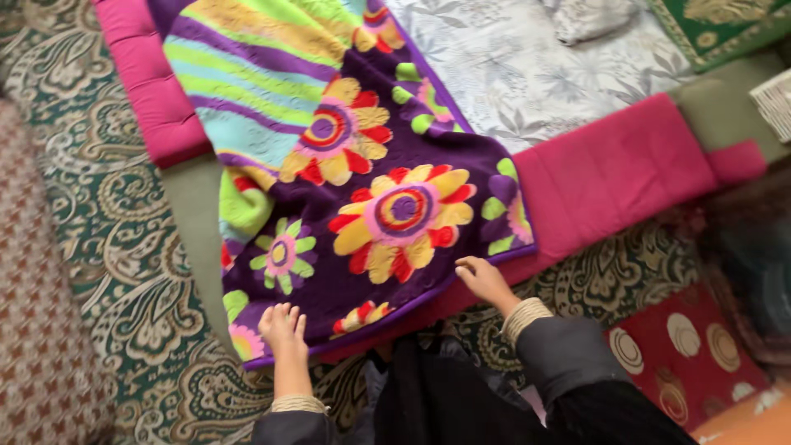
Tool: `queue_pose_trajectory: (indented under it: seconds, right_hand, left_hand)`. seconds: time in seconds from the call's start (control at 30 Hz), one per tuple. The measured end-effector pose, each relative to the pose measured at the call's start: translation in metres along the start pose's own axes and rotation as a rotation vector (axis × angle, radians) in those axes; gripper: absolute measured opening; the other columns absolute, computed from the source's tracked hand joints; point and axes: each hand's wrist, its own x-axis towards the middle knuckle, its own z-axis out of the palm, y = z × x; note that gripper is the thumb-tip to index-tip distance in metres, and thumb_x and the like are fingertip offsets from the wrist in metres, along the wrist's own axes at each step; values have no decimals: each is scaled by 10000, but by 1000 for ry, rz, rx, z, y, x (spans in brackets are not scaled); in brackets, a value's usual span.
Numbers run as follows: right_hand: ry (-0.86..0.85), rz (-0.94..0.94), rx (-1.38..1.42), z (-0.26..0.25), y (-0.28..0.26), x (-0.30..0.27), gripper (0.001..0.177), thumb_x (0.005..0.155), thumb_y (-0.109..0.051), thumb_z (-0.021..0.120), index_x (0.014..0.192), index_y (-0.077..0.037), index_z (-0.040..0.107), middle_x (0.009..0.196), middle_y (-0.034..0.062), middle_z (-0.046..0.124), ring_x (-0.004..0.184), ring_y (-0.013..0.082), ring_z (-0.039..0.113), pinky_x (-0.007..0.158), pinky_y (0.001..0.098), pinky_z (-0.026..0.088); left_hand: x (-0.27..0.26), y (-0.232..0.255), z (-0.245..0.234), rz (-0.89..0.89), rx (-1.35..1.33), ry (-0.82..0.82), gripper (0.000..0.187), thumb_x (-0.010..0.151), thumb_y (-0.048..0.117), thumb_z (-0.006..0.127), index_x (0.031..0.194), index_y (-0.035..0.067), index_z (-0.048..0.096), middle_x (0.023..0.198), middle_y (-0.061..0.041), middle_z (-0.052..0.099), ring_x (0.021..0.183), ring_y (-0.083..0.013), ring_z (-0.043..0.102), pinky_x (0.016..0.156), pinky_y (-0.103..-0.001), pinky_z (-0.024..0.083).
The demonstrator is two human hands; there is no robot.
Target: The person smooths a floral-patterned sheet on a bed, then picks up a purple floral blanket from the floor and spreads it over the bed. The person adjusts the blanket to cover the mattress and aligns it with the existing pillows.
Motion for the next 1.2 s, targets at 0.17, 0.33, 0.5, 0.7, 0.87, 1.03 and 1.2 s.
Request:
queue_pose_trajectory:
  seconds: [0.17, 0.33, 0.5, 0.7, 0.87, 1.03, 1.2]
  right_hand:
    - [174, 168, 182, -50, 63, -8, 371, 933, -324, 672, 1184, -58, 734, 1127, 156, 769, 1075, 297, 721, 933, 385, 541]
    - [137, 769, 823, -71, 130, 10, 554, 960, -360, 638, 1431, -78, 560, 1447, 146, 599, 1344, 340, 551, 1075, 511, 432]
    - [182, 1032, 1274, -52, 184, 45, 814, 946, -392, 721, 1562, -36, 326, 1606, 182, 369, 1491, 404, 361, 1184, 569, 340]
    - [226, 1185, 1559, -19, 220, 87, 700, 858, -510, 731, 1435, -179, 515, 1560, 32, 449, 1473, 252, 359, 1184, 536, 256]
    - [194, 1064, 1689, -21, 212, 130, 540, 794, -483, 791, 1225, -197, 635, 1289, -6, 666, 1226, 207, 599, 1091, 464, 438]
    - [453, 508, 1423, -54, 209, 136, 491, 894, -342, 768, 1239, -16, 641, 1146, 58, 637, 1039, 180, 598, 903, 388, 483]
    - [827, 837, 1202, -65, 230, 88, 417, 893, -236, 790, 1221, -42, 621, 1188, 49, 676, 1097, 180, 632, 945, 386, 512]
  left_hand:
    - [-37, -21, 72, -67, 146, -230, 410, 1009, 262, 566, 1378, 95, 504, 1252, -114, 663, 1122, -271, 667, 934, -437, 546]
    - [-91, -38, 130, -56, 276, -359, 324, 1027, 236, 535, 1302, 69, 568, 1249, -134, 693, 1142, -261, 678, 940, -396, 550]
    - [-136, -52, 177, -105, 259, -383, 328, 1025, 236, 540, 1301, 62, 572, 1247, -128, 683, 1124, -266, 676, 934, -403, 550]
    - [-154, -80, 217, -152, 339, -349, 356, 1012, 247, 535, 1322, 76, 571, 1237, -123, 699, 1118, -265, 693, 924, -398, 551]
    - [-157, -95, 252, -141, 365, -357, 347, 1018, 253, 528, 1315, 82, 579, 1235, -120, 700, 1110, -255, 693, 922, -391, 551]
    - [-171, -95, 279, -127, 341, -376, 323, 1023, 244, 530, 1283, 62, 592, 1203, -118, 703, 1085, -247, 697, 909, -396, 571]
    - [-190, -89, 299, -93, 351, -393, 307, 1028, 241, 531, 1272, 70, 603, 1186, -108, 704, 1076, -234, 694, 922, -382, 562]
